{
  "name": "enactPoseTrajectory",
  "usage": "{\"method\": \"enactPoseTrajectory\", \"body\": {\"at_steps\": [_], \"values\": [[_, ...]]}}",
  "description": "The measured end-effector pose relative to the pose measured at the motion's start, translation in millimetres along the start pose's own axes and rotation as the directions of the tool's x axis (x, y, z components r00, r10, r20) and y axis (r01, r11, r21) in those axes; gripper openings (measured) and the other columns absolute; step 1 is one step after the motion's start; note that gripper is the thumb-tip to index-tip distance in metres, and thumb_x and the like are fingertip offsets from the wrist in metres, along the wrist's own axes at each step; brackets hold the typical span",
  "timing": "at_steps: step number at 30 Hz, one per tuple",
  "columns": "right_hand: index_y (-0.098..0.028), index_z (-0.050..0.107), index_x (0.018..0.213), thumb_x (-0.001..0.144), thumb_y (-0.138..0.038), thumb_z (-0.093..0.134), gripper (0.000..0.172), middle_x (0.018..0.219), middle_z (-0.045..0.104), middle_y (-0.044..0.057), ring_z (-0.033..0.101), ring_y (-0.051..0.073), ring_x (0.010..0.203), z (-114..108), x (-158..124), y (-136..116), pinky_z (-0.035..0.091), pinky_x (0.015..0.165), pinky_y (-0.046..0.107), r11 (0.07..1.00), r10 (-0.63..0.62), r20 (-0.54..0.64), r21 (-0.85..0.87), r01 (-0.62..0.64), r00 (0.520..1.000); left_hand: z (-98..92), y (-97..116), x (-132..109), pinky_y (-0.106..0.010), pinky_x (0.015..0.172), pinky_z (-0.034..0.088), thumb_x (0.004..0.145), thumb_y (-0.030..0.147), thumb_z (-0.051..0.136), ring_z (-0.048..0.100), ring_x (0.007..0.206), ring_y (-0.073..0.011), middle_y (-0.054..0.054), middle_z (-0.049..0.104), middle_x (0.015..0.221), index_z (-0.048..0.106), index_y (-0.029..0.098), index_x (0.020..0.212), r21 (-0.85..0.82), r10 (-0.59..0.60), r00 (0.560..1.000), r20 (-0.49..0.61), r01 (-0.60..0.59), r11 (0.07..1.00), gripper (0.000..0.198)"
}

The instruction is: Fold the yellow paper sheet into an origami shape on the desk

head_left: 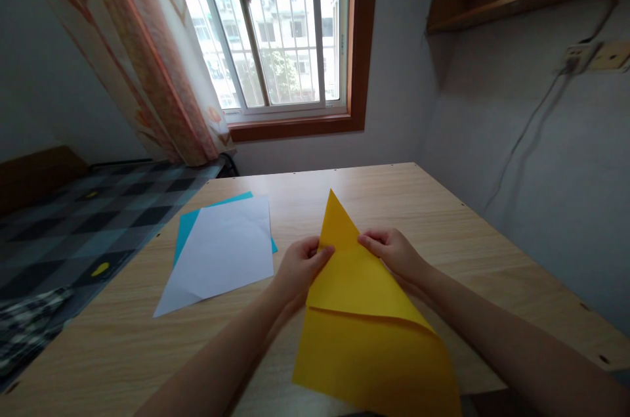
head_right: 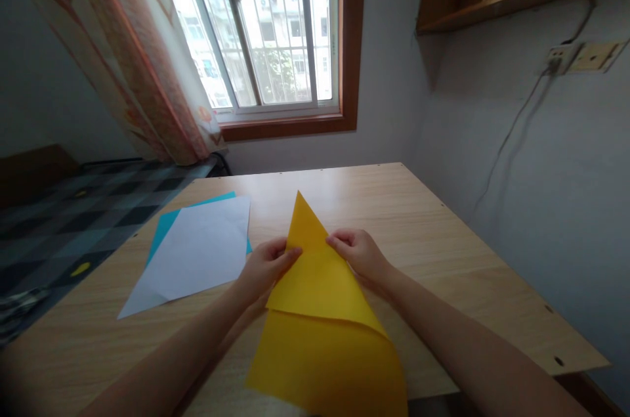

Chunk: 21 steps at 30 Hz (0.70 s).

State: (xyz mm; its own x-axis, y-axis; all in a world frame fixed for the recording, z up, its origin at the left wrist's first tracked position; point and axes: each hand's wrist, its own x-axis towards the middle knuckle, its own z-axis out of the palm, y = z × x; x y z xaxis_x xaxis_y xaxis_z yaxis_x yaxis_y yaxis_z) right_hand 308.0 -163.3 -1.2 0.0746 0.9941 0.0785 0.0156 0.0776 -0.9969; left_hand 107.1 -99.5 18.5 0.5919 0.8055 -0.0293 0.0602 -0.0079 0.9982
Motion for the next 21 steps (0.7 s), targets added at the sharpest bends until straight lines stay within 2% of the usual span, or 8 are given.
{"method": "enactPoseTrajectory", "body": {"at_steps": [4,9,12,15,21], "values": [[-0.017,0.072,0.077,0.079,-0.050,0.065,0.033,0.078,0.071,0.004,0.062,0.019,0.070,-3,1,0,0.045,0.061,0.026,0.999,-0.023,-0.011,-0.037,0.023,1.000,-0.9,1,0,-0.024,0.056,0.046,0.071,0.046,0.070,0.062,0.067,-0.0168,-0.005,0.070,0.078,0.067,0.013,0.082,0.050,0.012,1.000,-0.019,-0.011,0.999,0.035],[-0.017,0.073,0.075,0.074,-0.050,0.070,0.034,0.074,0.071,0.004,0.063,0.019,0.066,-3,0,-5,0.047,0.060,0.027,0.999,0.039,0.016,-0.012,-0.039,0.999,-4.8,0,2,-0.026,0.057,0.047,0.072,0.049,0.070,0.063,0.068,-0.0188,-0.005,0.069,0.077,0.065,0.013,0.081,0.061,0.025,0.998,-0.051,-0.022,0.998,0.037],[-0.018,0.074,0.073,0.073,-0.050,0.070,0.032,0.074,0.072,0.004,0.064,0.020,0.067,-3,-1,-7,0.047,0.060,0.028,0.999,0.028,-0.006,-0.038,-0.029,1.000,-6.0,0,2,-0.027,0.059,0.048,0.070,0.052,0.071,0.063,0.070,-0.0202,-0.006,0.070,0.079,0.064,0.013,0.082,0.050,0.004,0.998,-0.062,-0.001,0.999,0.041],[-0.019,0.075,0.077,0.075,-0.050,0.068,0.032,0.078,0.073,0.004,0.064,0.021,0.070,-5,0,-6,0.048,0.061,0.028,0.996,0.000,-0.020,-0.092,-0.002,1.000,-6.7,0,3,-0.028,0.062,0.049,0.070,0.053,0.070,0.064,0.073,-0.0207,-0.007,0.071,0.084,0.066,0.013,0.087,-0.012,-0.028,0.999,-0.038,0.027,1.000,0.044],[-0.019,0.075,0.080,0.079,-0.051,0.064,0.034,0.079,0.072,0.005,0.063,0.021,0.071,-18,7,-2,0.046,0.061,0.028,0.980,-0.099,-0.108,-0.181,0.079,0.989,-6.6,1,0,-0.024,0.059,0.045,0.070,0.050,0.072,0.062,0.068,-0.0169,-0.007,0.070,0.080,0.067,0.012,0.085,-0.061,-0.032,0.999,0.034,0.034,0.998,0.041]]}}
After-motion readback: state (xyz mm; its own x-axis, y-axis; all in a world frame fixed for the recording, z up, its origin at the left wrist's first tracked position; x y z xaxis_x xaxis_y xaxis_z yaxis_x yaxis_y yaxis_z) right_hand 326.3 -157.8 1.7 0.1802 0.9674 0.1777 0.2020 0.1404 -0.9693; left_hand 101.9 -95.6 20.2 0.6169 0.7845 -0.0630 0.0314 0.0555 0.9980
